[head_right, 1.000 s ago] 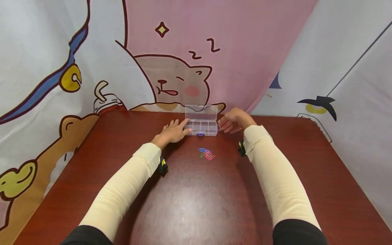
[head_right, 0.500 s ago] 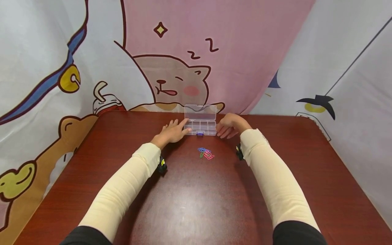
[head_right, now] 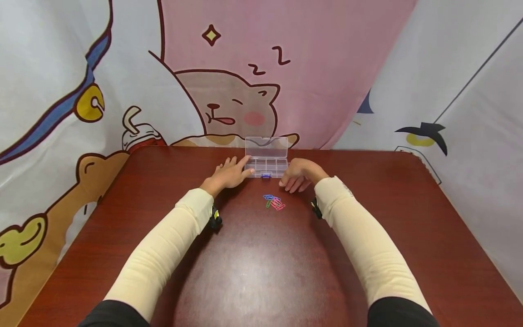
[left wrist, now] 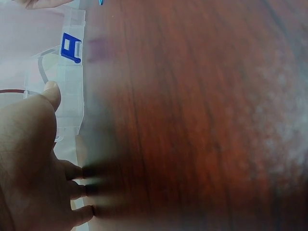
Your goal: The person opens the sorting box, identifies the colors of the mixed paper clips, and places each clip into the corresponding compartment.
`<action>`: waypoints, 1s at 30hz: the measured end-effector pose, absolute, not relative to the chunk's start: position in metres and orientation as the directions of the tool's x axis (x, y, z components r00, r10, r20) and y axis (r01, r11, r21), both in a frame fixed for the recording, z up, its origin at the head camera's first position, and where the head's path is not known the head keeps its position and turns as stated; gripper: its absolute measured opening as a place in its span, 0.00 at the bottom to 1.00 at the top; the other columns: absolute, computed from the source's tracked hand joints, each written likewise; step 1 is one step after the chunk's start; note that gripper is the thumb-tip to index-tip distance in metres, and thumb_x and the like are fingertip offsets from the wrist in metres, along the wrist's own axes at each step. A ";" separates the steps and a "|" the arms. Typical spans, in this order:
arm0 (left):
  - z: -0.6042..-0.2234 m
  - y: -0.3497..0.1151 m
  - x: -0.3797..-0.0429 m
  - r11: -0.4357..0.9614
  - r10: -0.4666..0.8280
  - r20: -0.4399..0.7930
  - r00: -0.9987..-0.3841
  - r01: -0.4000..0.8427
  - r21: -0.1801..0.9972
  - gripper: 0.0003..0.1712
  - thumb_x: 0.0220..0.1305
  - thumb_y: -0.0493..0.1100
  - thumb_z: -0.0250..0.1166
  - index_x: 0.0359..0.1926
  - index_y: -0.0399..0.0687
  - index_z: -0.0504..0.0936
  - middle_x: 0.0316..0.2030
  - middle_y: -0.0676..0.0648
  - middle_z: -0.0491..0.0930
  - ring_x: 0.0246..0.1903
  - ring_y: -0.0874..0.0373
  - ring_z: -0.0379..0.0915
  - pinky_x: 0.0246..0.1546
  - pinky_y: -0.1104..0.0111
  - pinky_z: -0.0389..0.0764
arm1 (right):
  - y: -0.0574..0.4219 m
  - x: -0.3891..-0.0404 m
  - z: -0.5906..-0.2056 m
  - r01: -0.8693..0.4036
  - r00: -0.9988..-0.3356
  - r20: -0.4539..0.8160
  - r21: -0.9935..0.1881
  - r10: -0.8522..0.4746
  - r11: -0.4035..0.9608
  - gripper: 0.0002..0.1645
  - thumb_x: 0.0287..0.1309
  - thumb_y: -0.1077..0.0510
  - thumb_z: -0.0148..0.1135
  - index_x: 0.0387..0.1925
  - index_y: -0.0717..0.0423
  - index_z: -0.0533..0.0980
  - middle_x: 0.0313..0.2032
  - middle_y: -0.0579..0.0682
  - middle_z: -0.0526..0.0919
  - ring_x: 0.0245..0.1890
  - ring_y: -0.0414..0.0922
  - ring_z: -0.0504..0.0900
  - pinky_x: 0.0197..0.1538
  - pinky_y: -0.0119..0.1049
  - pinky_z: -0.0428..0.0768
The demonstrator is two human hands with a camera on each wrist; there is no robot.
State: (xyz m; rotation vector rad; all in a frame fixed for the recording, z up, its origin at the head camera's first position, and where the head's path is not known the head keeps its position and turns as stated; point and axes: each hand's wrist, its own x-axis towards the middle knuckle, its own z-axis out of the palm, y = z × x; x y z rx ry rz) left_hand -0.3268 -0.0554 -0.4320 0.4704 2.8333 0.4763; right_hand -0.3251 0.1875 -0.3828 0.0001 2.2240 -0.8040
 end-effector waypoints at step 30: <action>-0.431 -0.056 -0.326 0.898 0.340 -0.166 -0.926 0.267 0.350 0.37 0.64 0.69 0.35 0.70 0.67 0.39 0.68 0.35 0.41 0.66 0.40 0.30 0.59 0.45 0.39 | 0.158 -0.310 -0.392 0.009 -0.721 -0.642 -0.386 -0.261 0.923 0.15 0.41 0.51 0.71 0.32 0.55 0.82 0.28 0.50 0.83 0.30 0.46 0.80 0.37 0.47 0.75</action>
